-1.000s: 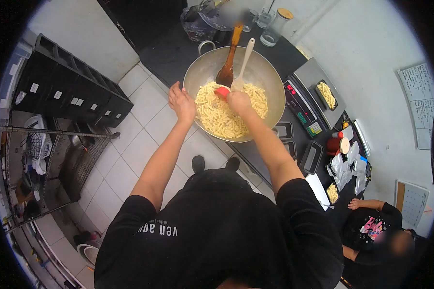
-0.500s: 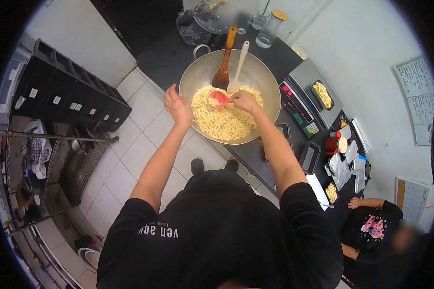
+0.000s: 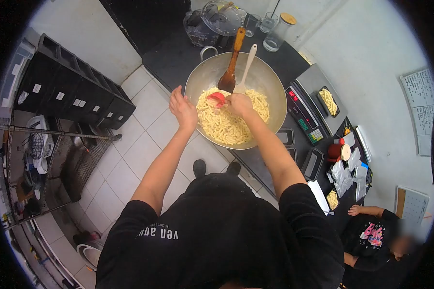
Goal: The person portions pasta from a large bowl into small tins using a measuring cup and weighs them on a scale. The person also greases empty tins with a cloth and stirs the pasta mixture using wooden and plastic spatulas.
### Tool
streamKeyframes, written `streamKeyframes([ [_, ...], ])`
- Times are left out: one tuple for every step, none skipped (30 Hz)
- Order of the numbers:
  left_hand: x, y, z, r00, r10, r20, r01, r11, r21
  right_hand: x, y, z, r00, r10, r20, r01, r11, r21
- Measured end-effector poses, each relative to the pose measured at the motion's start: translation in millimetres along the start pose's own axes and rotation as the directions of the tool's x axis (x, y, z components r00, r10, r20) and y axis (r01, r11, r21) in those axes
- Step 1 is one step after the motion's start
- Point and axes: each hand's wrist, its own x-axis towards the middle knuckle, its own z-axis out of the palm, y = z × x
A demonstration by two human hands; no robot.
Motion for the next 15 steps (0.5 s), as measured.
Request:
streamKeyframes([
  [0.0, 1.0, -0.4, 1.0, -0.005, 0.012, 0.005, 1.0, -0.014, 1.3, 1.1, 1.2, 1.0, -0.004, 0.008, 0.004, 0.999, -0.053],
  [-0.2, 0.9, 0.2, 1.0, -0.008, 0.011, 0.008, 1.0, -0.018, 1.7, -0.3, 4.3, 1.0, -0.004, 0.01, 0.004, 0.998, -0.058],
  [0.1, 0.3, 0.8, 1.0, -0.001, 0.01, 0.001, 1.0, -0.019, 1.6, -5.8, 6.7, 0.999, -0.04, 0.005, 0.04, 0.998, -0.057],
  [1.1, -0.6, 0.8, 1.0, 0.007, 0.007, -0.007, 1.0, -0.02, 2.0, -9.9, 7.5, 0.997, -0.078, 0.0, 0.078, 0.995, -0.056],
  [1.5, -1.2, 1.1, 1.0, 0.006, 0.003, -0.006, 1.0, -0.02, 2.5, -11.1, 6.4, 0.997, -0.081, -0.001, 0.081, 0.995, -0.058],
  [1.1, -0.5, 1.1, 1.0, 0.006, 0.005, -0.006, 1.0, -0.021, 2.4, -11.2, 5.4, 1.0, -0.015, -0.004, 0.015, 0.999, 0.045],
  [0.7, -0.1, 0.8, 1.0, 0.007, 0.009, -0.006, 1.0, -0.022, 1.8, -10.6, 4.2, 0.999, 0.053, 0.0, -0.052, 0.988, 0.148],
  [0.9, -0.2, 0.2, 1.0, 0.007, 0.01, -0.007, 1.0, -0.022, 3.2, -4.6, 4.3, 0.999, 0.054, 0.001, -0.054, 0.987, 0.148],
  [1.0, -1.1, 0.8, 1.0, 0.007, 0.009, -0.007, 1.0, -0.022, 6.4, 6.4, 4.9, 0.997, 0.07, 0.029, -0.074, 0.971, 0.226],
  [1.1, -1.3, 1.6, 1.0, 0.008, 0.009, -0.008, 1.0, -0.023, 7.8, 16.3, 4.9, 0.995, 0.084, 0.058, -0.098, 0.949, 0.301],
  [0.9, -1.4, 2.1, 1.0, 0.01, 0.012, -0.01, 1.0, -0.028, 7.8, 25.3, 6.0, 0.994, 0.09, 0.056, -0.102, 0.949, 0.299],
  [0.8, -2.7, 2.4, 1.0, 0.01, 0.015, -0.009, 0.999, -0.031, 5.9, 30.3, 2.6, 0.99, 0.11, 0.091, -0.137, 0.905, 0.402],
  [1.5, -3.5, 2.2, 1.0, 0.01, 0.017, -0.01, 0.999, -0.035, 4.8, 34.0, -0.2, 0.984, 0.126, 0.126, -0.172, 0.849, 0.499],
  [2.2, -4.9, 2.5, 1.0, 0.02, 0.019, -0.019, 0.999, -0.036, 3.1, 38.5, -3.7, 0.976, 0.128, 0.176, -0.203, 0.824, 0.529],
  [3.0, -6.3, 3.1, 0.999, 0.031, 0.021, -0.03, 0.999, -0.038, -3.8, 37.1, -18.0, 0.966, 0.129, 0.225, -0.236, 0.796, 0.557],
])
